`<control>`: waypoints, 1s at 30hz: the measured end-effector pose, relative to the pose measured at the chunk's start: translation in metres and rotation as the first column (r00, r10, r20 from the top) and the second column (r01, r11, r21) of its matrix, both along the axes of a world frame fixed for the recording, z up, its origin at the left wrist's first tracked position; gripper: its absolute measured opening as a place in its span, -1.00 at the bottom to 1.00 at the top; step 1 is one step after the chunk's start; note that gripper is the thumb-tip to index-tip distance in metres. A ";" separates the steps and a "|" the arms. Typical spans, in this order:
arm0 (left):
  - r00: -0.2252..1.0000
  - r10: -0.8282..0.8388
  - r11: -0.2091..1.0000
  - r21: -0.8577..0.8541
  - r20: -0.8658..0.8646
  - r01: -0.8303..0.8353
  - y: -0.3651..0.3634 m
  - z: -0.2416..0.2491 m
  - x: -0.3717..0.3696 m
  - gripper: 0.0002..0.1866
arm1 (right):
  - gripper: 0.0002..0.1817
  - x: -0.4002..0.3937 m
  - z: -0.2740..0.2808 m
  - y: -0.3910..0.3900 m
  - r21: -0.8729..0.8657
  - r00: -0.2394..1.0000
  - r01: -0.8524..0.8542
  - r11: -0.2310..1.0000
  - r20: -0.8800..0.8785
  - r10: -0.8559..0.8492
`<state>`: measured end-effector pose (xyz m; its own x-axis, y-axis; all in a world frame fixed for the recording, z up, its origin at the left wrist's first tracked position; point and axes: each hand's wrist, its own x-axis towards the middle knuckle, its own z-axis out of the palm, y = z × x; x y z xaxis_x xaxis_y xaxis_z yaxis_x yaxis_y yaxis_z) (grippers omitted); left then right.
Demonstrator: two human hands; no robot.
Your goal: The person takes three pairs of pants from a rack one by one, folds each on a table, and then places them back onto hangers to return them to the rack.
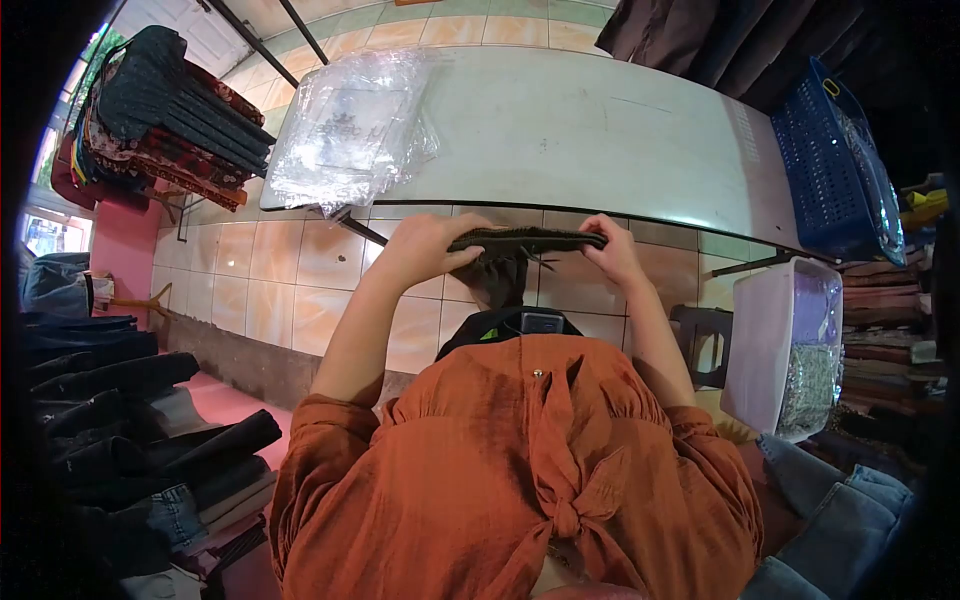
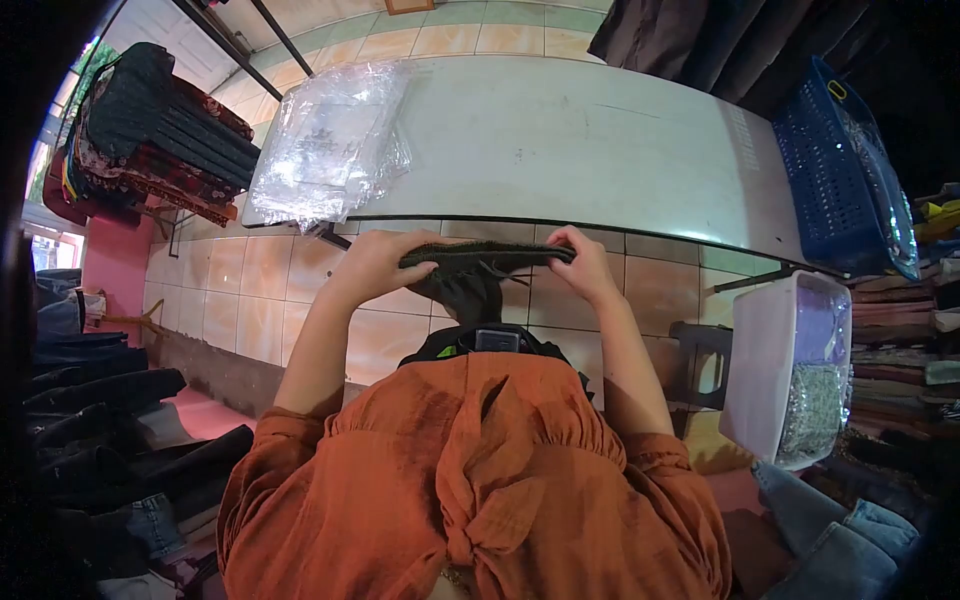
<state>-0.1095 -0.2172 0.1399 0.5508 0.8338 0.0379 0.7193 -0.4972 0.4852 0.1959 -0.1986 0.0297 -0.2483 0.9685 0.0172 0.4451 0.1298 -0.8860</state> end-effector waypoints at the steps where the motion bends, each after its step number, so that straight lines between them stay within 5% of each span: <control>1: 0.993 0.043 0.999 0.025 0.113 -0.046 -0.001 -0.002 -0.004 -0.59 | -0.71 0.001 0.000 -0.003 0.056 0.990 0.091 0.994 -0.117 -0.084; 3: 0.984 0.126 0.989 -0.091 0.128 -0.115 -0.004 -0.007 -0.008 -0.55 | -0.72 0.004 0.008 -0.005 0.011 0.971 0.158 0.987 -0.182 -0.153; 5: 0.752 0.237 0.958 -0.278 0.616 -0.074 -0.009 -0.016 -0.007 -0.64 | -0.75 0.008 0.024 -0.007 -0.012 0.884 0.230 0.973 -0.415 -0.214; 6: 0.543 0.467 0.833 -0.553 0.697 -0.006 -0.014 -0.017 -0.002 -0.67 | -0.79 0.010 0.035 -0.008 0.019 0.877 0.282 0.959 -0.411 -0.249; 7: 0.546 0.462 0.835 -0.551 0.700 0.000 -0.012 -0.035 -0.010 -0.67 | -0.79 0.015 0.042 -0.007 0.041 0.859 0.301 0.953 -0.446 -0.252; 9: 0.865 0.367 0.853 -0.495 0.343 -0.166 -0.003 -0.064 -0.026 -0.67 | -0.79 0.019 0.058 -0.005 0.095 0.851 0.335 0.937 -0.458 -0.257; 15: 0.718 0.443 0.894 -0.327 0.537 -0.307 0.014 -0.047 -0.021 -0.75 | -0.81 0.028 0.111 -0.002 0.292 0.947 0.313 0.904 -0.170 -0.273; 21: 0.737 0.232 0.948 0.023 0.635 -0.318 0.033 -0.018 0.011 -0.79 | -0.82 0.049 0.152 0.007 0.261 0.947 0.317 0.912 -0.131 -0.292; 27: 0.757 0.192 0.893 0.209 0.624 -0.399 0.077 0.013 0.031 -0.76 | -0.79 0.069 0.180 0.047 0.357 0.950 0.311 0.881 -0.116 -0.288; 30: 0.730 0.233 0.895 0.152 0.642 -0.420 0.109 0.029 0.037 -0.71 | -0.77 0.076 0.191 0.082 0.370 0.944 0.330 0.869 -0.142 -0.298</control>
<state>-0.0724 -0.1083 0.1691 0.0320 0.8602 0.5089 0.4725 -0.4617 0.7507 0.2724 -0.1169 0.2205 0.0850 0.9085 0.4091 0.4517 0.3308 -0.8286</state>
